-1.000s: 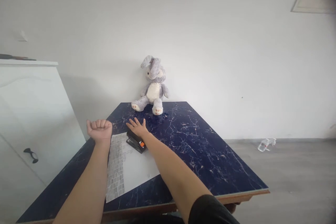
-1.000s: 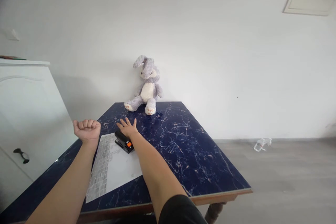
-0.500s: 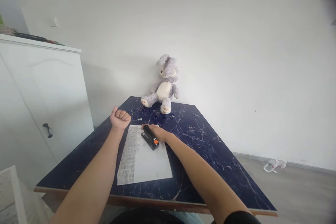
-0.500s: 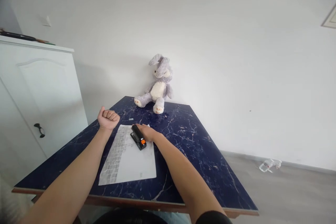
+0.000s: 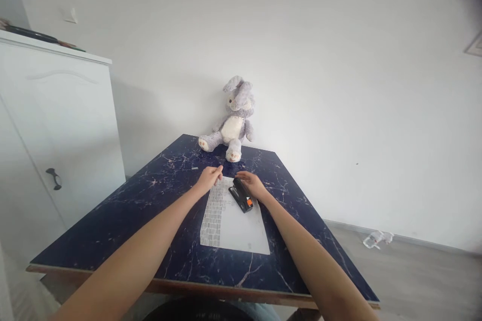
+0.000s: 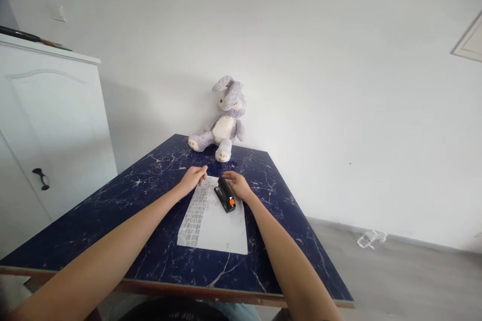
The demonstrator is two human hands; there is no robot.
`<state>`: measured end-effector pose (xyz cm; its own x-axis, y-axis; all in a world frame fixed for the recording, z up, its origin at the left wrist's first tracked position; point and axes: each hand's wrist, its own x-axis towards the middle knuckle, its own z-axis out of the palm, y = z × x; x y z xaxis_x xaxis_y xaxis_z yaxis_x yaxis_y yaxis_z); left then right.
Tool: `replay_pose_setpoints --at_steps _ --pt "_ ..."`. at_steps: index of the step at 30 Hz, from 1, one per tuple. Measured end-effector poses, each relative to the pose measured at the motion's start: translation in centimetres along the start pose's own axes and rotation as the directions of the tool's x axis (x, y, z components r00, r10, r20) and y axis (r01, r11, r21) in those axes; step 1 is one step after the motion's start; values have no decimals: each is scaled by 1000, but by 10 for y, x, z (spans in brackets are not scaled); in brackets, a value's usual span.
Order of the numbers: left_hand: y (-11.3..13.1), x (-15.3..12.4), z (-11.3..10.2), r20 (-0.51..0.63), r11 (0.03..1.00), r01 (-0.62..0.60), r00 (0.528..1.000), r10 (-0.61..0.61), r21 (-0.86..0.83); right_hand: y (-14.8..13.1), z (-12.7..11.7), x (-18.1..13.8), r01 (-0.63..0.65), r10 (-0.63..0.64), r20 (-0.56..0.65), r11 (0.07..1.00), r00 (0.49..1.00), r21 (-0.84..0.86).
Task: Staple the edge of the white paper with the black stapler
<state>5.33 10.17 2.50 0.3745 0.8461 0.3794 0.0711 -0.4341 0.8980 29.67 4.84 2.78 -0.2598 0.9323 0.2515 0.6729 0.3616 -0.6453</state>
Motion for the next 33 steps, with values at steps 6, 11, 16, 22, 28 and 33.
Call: replay_pose_setpoints --at_steps 6,11,16,22,28,33 --pt "-24 -6 18 269 790 -310 944 191 529 -24 2 -19 -45 42 -22 993 999 -109" --pt "-32 -10 21 401 640 -305 916 -5 705 -22 -9 -34 -125 88 -181 971 980 -205" --pt "-20 -12 18 448 560 -332 891 -79 759 13 -58 -49 -199 108 -350 951 930 -235" --pt "1 -20 32 539 649 -435 841 47 624 37 -77 -60 -177 129 -182 944 975 -277" --pt "12 -27 45 686 705 -469 726 -34 532 27 -70 -58 -136 115 -115 971 987 -199" --pt "15 -28 48 711 696 -464 696 -95 548 21 -71 -59 -127 122 -61 989 991 -77"
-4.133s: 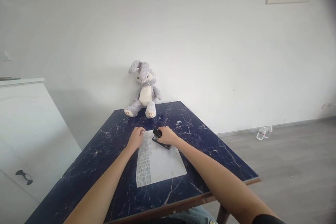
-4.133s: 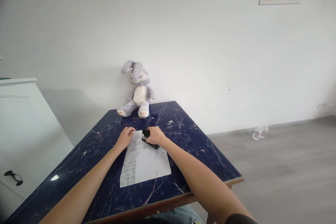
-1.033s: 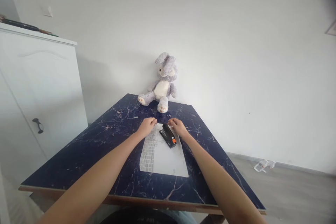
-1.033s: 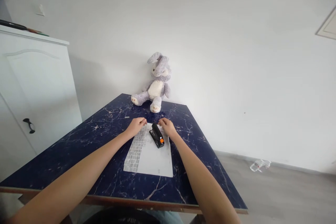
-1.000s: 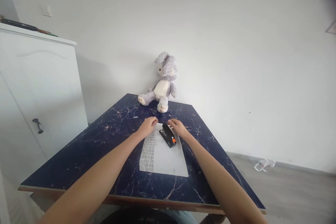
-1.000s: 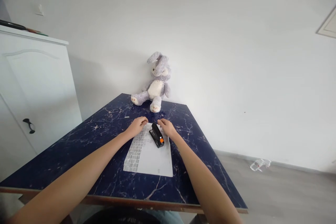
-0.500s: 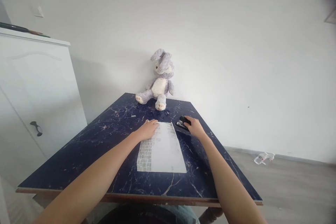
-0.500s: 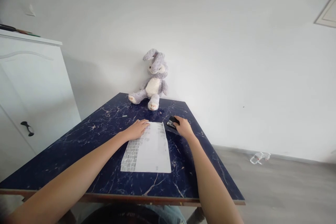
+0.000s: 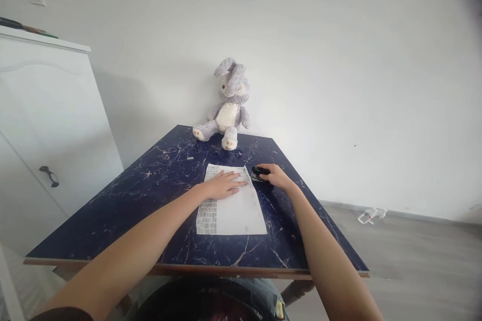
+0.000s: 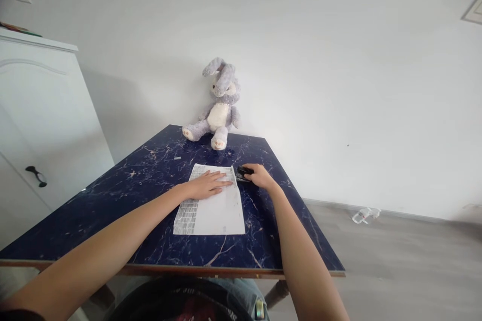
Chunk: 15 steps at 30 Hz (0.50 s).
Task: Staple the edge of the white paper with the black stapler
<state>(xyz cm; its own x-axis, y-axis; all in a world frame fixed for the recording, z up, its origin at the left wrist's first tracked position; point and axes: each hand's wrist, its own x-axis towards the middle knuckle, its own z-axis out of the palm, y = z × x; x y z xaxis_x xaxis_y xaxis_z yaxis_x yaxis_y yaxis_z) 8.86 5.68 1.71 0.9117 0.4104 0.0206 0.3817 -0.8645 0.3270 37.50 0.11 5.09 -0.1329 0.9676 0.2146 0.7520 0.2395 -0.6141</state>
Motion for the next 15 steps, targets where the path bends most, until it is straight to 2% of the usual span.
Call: replay_pose_setpoints --at_steps 4,15 --pt "4 0 -1 4 1000 17 1000 -17 10 0 0 0 0 -1 9 999 1000 50" --pt "17 5 3 39 1000 9 999 -9 -7 -6 1 0 6 -5 35 1000 999 -7"
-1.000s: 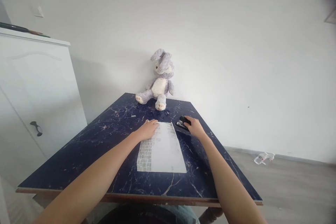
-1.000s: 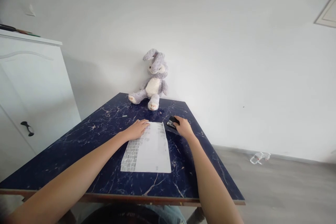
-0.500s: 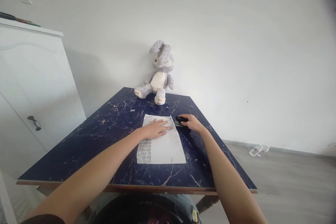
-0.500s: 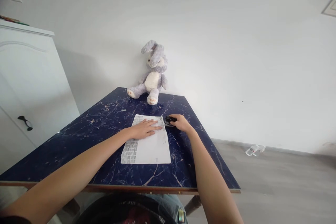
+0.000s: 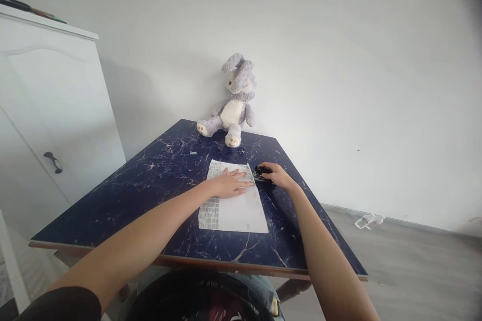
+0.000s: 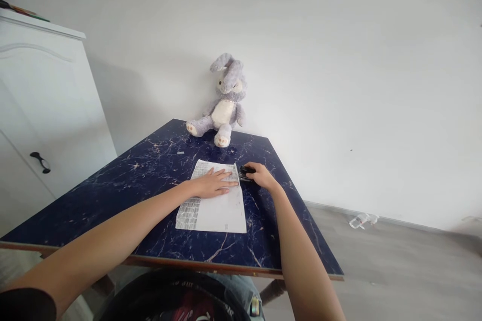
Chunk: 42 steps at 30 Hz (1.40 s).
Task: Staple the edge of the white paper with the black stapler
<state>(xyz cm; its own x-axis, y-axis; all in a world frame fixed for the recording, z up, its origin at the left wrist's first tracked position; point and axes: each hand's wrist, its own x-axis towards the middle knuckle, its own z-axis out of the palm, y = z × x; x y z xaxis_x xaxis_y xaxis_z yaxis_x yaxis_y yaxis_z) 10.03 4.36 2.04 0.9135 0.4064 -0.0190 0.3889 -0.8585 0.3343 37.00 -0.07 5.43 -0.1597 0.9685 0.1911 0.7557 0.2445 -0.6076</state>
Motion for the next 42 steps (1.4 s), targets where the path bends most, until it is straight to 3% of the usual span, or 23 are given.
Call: replay_pose_setpoints --at_steps 12,21,26,37,42 --pt "16 6 0 -5 1000 1 1000 -1 2 -22 16 2 65 -74 -70 990 995 -127" --pt "21 11 8 8 997 63 998 -63 -52 -37 36 5 -185 131 -202 943 971 -278" --pt "29 12 7 9 997 54 998 -54 -50 -45 41 6 -239 163 -214 884 963 -402" --pt "27 16 11 -11 997 63 998 -64 -54 -47 57 4 -150 19 -199 728 980 -669" --pt "23 18 16 1 997 74 997 -74 -29 -45 63 0 -41 -65 -104 624 993 -780"
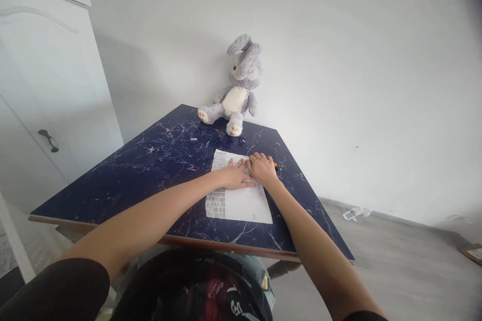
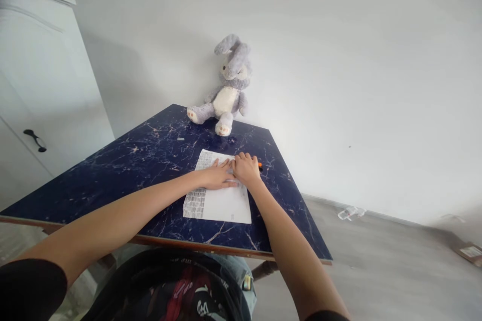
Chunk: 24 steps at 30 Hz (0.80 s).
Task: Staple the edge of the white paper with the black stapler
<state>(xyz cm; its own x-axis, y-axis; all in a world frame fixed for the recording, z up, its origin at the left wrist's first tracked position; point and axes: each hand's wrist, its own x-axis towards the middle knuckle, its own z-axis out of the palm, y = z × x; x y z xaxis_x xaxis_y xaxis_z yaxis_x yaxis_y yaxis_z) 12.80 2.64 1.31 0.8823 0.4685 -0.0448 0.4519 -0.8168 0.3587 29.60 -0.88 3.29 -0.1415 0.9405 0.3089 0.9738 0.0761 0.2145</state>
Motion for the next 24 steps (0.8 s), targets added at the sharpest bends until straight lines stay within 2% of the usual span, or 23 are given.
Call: replay_pose_setpoints --at_steps 3,5,8,10,13,16,18,20,22,24 --pt "1 0 0 10 1000 13 1000 -13 14 -3 3 0 68 -67 17 997 998 -32" --pt "2 -1 -2 10 1000 17 1000 -17 15 -3 4 2 1 -1 -22 1000 1000 -5" --pt "5 -4 -6 5 1000 7 1000 -7 13 7 2 6 -143 153 -64 980 986 139" --pt "6 -6 -8 10 1000 8 1000 -8 13 20 -1 7 -142 151 -20 958 988 248" --pt "5 -9 -9 21 1000 21 1000 -21 11 42 -5 3 -96 80 60 934 995 345" --pt "1 -11 -11 26 1000 26 999 -26 -7 60 -7 -3 -116 64 157 929 986 351" --pt "-4 -13 -15 19 999 16 1000 -15 -43 67 -6 -6 -183 124 203 935 971 305" --pt "-10 -14 -20 -47 995 -19 999 14 -95 70 -6 -6 -296 254 187 923 949 245" --pt "-19 -15 -26 -208 988 -61 978 31 -142 70 -8 -5 -429 413 115 876 903 221" --pt "-30 -16 -32 -421 984 -51 907 -27 -172 64 -12 -4 -524 539 17 811 842 259"
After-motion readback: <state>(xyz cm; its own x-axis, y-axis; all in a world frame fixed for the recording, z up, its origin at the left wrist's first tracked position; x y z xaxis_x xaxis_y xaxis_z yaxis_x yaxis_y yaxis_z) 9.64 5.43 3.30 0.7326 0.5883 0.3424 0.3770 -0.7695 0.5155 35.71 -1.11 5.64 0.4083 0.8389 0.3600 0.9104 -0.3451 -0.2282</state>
